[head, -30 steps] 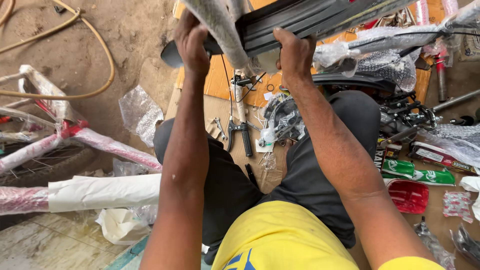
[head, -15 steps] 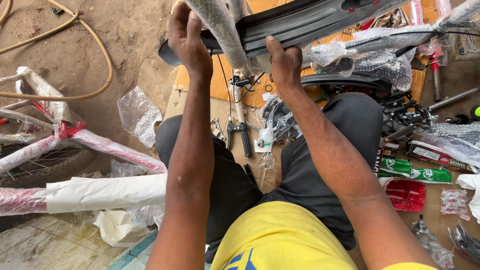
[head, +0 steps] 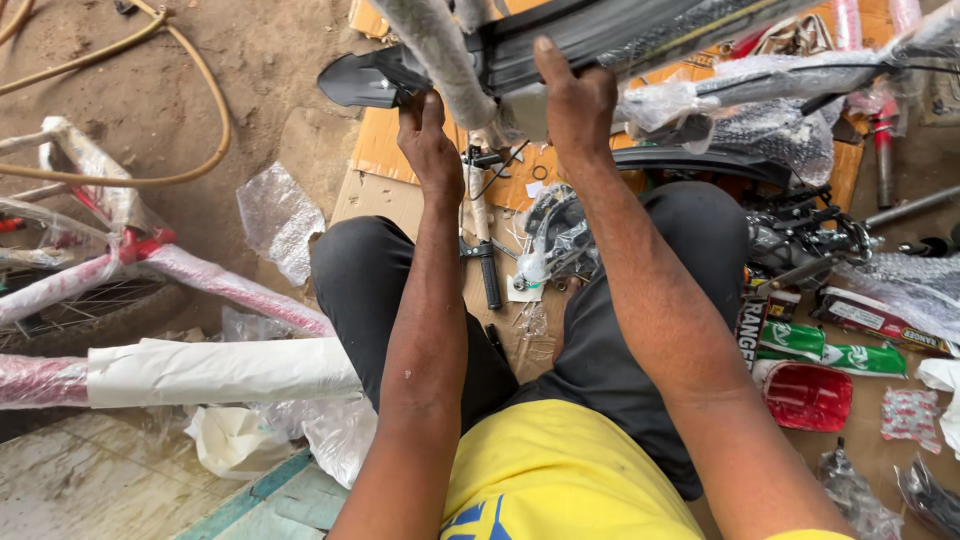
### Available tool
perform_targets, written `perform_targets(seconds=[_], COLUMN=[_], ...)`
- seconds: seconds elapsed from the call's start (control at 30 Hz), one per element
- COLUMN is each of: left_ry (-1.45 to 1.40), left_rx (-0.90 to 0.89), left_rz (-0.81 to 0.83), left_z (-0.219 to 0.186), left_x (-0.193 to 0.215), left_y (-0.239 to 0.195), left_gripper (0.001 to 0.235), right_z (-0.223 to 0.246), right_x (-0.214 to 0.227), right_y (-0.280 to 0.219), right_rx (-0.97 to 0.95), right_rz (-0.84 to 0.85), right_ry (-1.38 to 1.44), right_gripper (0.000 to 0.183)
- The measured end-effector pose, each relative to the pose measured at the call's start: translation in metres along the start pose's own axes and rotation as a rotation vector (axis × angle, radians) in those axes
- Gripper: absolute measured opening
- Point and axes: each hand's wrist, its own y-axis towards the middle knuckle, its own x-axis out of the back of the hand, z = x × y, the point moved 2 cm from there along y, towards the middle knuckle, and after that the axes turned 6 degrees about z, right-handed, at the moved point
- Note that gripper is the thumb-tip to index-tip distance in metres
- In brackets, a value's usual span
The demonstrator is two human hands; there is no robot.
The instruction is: The person attaches a black plastic mudguard to the rear frame of a bicycle. They insert red plastic clips into the mudguard, align it with the frame, and use a wrench to tighten the mounting bolts.
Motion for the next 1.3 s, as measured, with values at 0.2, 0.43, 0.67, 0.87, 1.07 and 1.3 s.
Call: perform_targets(seconds=[0.2,0.43,0.67,0.87,1.07,1.3], left_ry=[-0.133,-0.687,-0.503,-0.595,-0.349,-0.122], left_rx=[0.024,0.045,0.081,0.209,0.134,0.171], left_rz=[0.070,-0.067,-0.187,-0.058,-0.260,-0.433], left_z=[0.029,0.036,0.025,0.048,0.074,0.013], left_x=[-0.008,-0.001,-0.003,0.014,0.012,-0.002], left_y=[0.006,0.019,0.028,0.039,0.025,0.001], left_gripper=[0.027,0.026,0.034,0.013,0.003,0.036], right_z=[0.004,-0.004,-0.001,-0.002,0.003,0.005], right_x=[0.008,0.017,0.020,0.015,0.009,0.011], right_y=[0.000,0.010,0.006,0.001,-0.009,-0.008], right_rx=[0.180,0.133,0.215,0.067,0.156,-0.079], right_rz=[0.111,0.134,0.153,0.152,0.224,0.082], right_ry=[-0.058,-0.066,-0.089,-0.054,-0.071,-0.189], right_gripper=[0.042,0.050,0.043,0.042,0.038,0.048])
